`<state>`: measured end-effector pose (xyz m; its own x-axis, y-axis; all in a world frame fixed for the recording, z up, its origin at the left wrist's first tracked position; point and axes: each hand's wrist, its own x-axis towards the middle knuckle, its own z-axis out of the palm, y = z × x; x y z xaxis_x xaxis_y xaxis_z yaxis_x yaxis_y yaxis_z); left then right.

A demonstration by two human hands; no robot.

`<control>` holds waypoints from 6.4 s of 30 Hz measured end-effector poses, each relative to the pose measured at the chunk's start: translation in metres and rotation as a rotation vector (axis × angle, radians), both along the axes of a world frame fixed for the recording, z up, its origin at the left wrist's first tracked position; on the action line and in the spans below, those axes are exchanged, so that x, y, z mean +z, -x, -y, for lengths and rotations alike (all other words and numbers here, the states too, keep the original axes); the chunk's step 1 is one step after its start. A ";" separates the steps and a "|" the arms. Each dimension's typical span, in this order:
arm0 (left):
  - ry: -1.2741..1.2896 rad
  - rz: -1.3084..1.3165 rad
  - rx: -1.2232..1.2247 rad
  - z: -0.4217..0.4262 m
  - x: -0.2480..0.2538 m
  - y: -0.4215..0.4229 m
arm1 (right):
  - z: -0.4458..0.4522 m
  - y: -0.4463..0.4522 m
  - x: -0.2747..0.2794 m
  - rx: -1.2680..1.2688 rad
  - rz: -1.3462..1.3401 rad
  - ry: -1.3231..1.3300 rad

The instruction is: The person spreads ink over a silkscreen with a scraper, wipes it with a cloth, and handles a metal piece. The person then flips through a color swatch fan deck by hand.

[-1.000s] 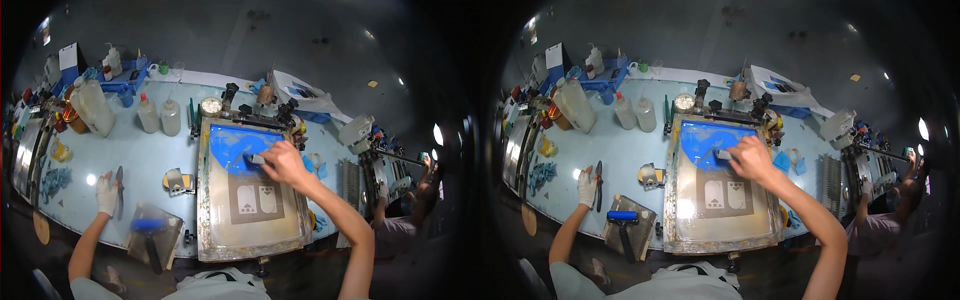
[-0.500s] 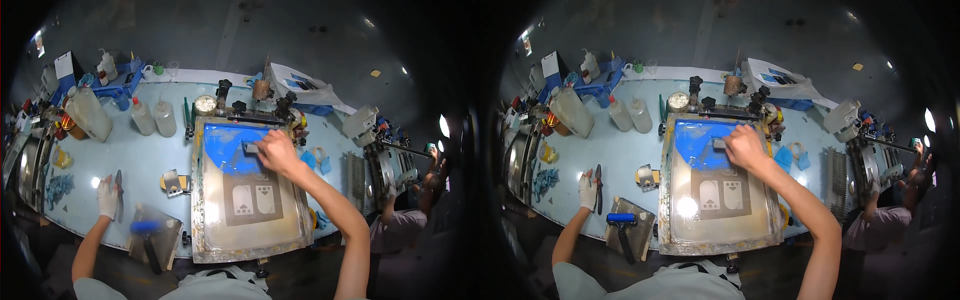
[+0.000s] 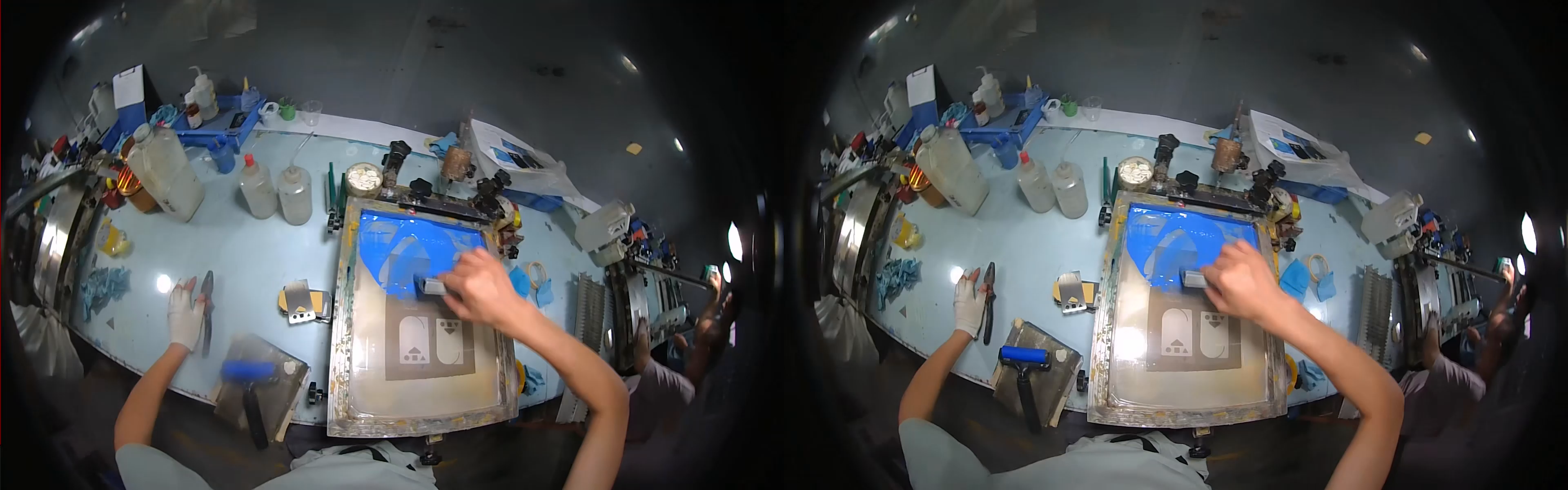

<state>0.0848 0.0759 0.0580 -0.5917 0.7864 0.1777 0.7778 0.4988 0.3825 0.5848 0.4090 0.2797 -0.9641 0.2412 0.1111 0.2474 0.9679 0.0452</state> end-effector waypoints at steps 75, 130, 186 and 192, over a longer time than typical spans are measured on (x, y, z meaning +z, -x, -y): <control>0.018 0.036 -0.022 0.005 -0.030 0.022 | -0.097 -0.243 -0.180 -1.412 -0.946 1.122; -0.029 0.077 0.021 0.001 -0.022 0.013 | -0.150 0.007 -0.020 -0.158 0.075 -0.032; -0.023 0.018 0.038 0.000 -0.015 0.009 | -0.163 0.029 -0.020 -0.278 0.163 -0.182; -0.024 0.013 0.038 -0.001 -0.013 0.008 | -0.146 0.052 -0.034 -0.147 0.049 -0.141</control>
